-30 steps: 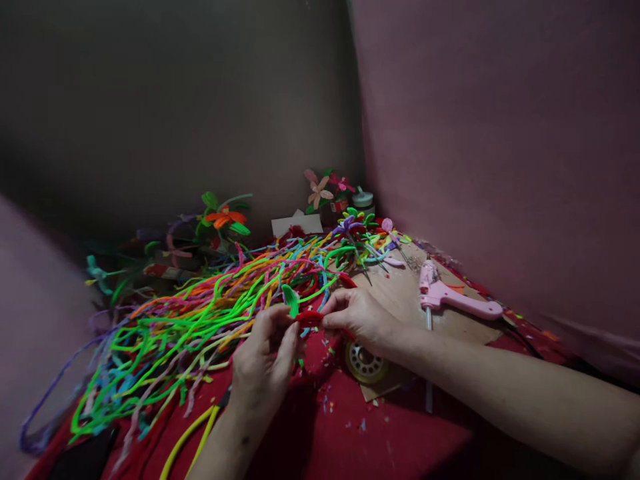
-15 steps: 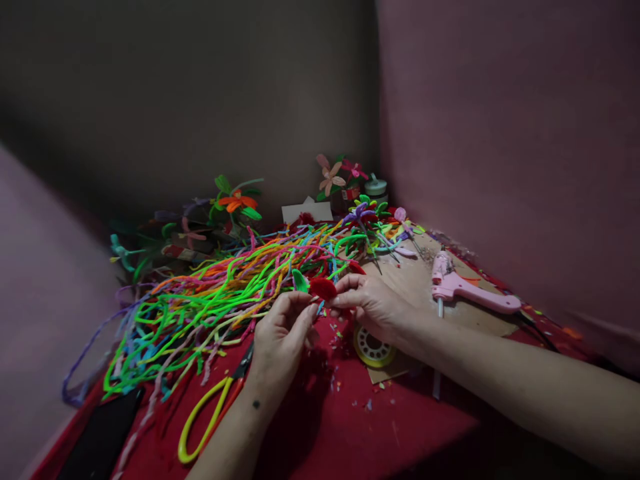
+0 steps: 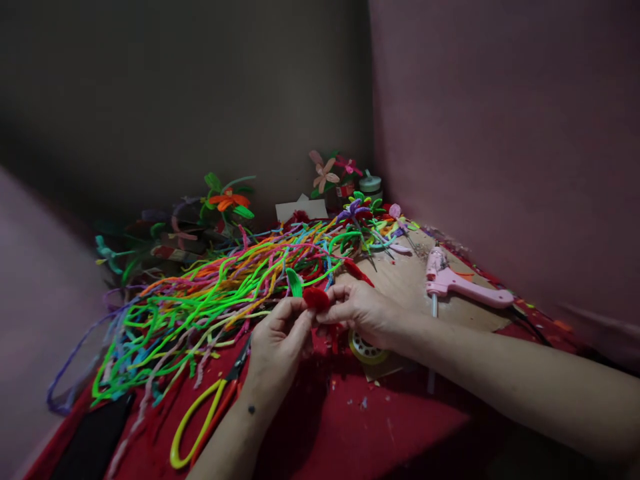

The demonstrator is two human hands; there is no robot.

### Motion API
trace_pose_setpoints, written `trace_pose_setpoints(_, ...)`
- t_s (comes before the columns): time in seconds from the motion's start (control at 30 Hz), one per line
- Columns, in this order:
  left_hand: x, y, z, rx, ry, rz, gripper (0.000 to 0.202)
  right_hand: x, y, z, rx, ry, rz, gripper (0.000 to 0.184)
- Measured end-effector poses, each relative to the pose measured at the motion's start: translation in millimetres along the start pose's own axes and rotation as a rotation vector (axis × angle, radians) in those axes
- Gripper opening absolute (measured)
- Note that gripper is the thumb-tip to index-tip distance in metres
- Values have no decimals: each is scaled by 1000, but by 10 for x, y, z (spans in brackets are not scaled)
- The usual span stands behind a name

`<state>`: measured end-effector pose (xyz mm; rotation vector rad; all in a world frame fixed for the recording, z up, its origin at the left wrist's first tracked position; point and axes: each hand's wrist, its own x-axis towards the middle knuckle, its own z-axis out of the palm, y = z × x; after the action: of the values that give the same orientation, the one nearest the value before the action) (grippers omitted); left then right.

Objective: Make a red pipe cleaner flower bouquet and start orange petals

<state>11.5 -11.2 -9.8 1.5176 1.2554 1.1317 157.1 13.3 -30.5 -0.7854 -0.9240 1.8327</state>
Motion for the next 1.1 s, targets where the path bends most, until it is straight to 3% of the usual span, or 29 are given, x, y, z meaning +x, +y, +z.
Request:
trace_pose_setpoints(0.13,16,1,-5,-92,37,3,23,-7,-207,-43,38,-8,-105,26)
trace_pose_setpoints(0.23,73,-28,32,18,37,-35,20,-38,-516,-140,115,75,-297,22)
trace_pose_setpoints(0.4,284,-24,318,290,-170,-115,18,-62,-833,-333,214,83,-484,10)
trace_pose_setpoints(0.5,467,28,568,427,-223,-59,18,-63,-826,-343,204,110,-468,10)
trace_pose_setpoints(0.7,781,40,917,683,-155,21,22,-62,-794,-270,219,146,-421,15)
trace_pose_setpoints(0.83,799,8,936,729,-162,20,22,-55,-823,-285,245,148,-421,17)
trace_pose_setpoints(1.1,556,42,723,756,-242,110,23,-30,-810,-331,205,158,-435,16)
